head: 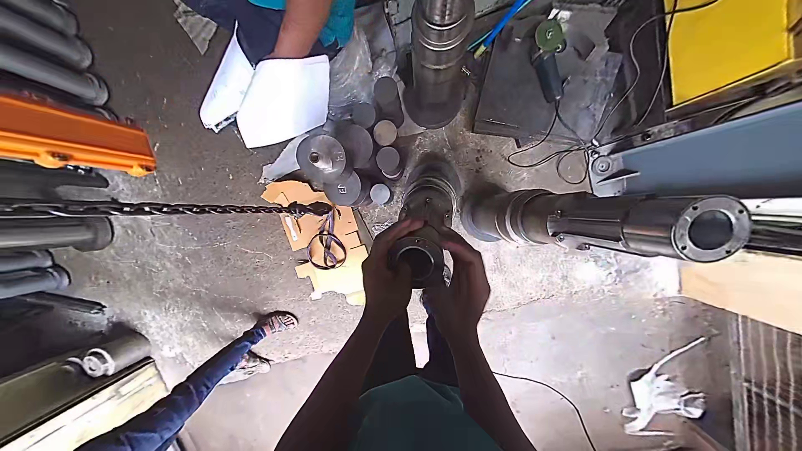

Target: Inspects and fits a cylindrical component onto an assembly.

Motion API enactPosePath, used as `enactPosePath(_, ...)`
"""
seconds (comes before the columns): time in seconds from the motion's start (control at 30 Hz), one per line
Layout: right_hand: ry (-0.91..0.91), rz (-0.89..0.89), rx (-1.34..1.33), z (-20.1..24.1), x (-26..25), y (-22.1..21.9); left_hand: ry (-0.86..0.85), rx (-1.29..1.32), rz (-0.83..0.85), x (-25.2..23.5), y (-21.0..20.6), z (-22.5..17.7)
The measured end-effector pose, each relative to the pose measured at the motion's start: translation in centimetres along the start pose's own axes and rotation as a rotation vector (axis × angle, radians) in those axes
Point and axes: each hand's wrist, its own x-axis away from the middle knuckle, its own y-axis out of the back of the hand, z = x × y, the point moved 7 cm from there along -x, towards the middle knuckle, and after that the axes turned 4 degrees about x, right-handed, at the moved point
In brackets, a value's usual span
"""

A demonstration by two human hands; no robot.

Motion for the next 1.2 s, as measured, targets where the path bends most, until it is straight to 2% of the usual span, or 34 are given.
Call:
enactPosePath(0.07,-0.235,-0.169,-0.087,-1.7,3.4,3.0,-0.039,-0.021,-0.004,0.7,-0.4,-0.1)
enactPosePath(0.1,-0.441,-0.188,-0.171,-3.1,5.7,3.7,-0.062,-0.027,-0.001,1.3,-0.6,-0.1)
enactPosePath(0.2,-1.063,-0.029,-0.568,-5.2,10.2,1.6,-0.104,-0.070,0.023,2.2,-1.0,-0.1)
enactPosePath(0.27,-1.242,0.003,-0.785,-3.8,10.3,-0.2,-0.110,-0.093,0.031,2.9,-1.3,-0.1)
enactPosePath(0.37,-1.307,-0.016,-0.904,-2.8,8.9,-1.1,-0.110,-0.100,0.062,3.5,-2.0,-0.2)
enactPosePath(0.57,-1.479,0.015,-0.863,-2.3,8.5,-1.1,-0.128,-0.184,0.096,4.8,-1.3,0.3)
enactPosePath(0.73,-1.415,-0.208,-0.911,-2.0,8.6,-2.6,0.063,-0.112,0.248,7.2,0.2,0.5)
enactPosePath(0.8,-1.445,-0.256,-0.883,-1.9,9.8,-2.7,0.131,0.031,0.183,8.6,1.1,0.5)
enactPosePath(0.83,-1.455,-0.262,-0.885,-1.8,10.2,-2.7,0.171,0.114,0.099,9.2,1.7,0.8)
enactPosePath(0.9,-1.485,-0.269,-0.862,-2.1,11.3,-2.7,0.330,0.239,-0.122,11.0,3.1,2.1)
enactPosePath(0.93,-1.499,-0.276,-0.847,-2.3,12.1,-2.7,0.479,0.296,-0.209,12.4,3.5,3.1)
enactPosePath(1.0,-1.521,-0.288,-0.793,-2.5,13.8,-2.8,0.909,0.546,-0.278,15.4,2.8,5.4)
enactPosePath(1.03,-1.518,-0.299,-0.775,-2.6,14.7,-3.0,1.115,0.712,-0.292,16.4,1.9,6.0)
enactPosePath(1.07,-1.505,-0.313,-0.756,-2.7,15.3,-3.1,1.243,0.909,-0.269,17.1,1.0,6.4)
enactPosePath(1.13,-1.460,-0.320,-0.733,-2.7,16.0,-3.2,1.364,1.151,-0.196,17.7,0.3,6.4)
enactPosePath(1.2,-1.373,-0.276,-0.666,-2.8,15.5,-3.0,1.436,1.175,-0.106,17.8,0.7,6.5)
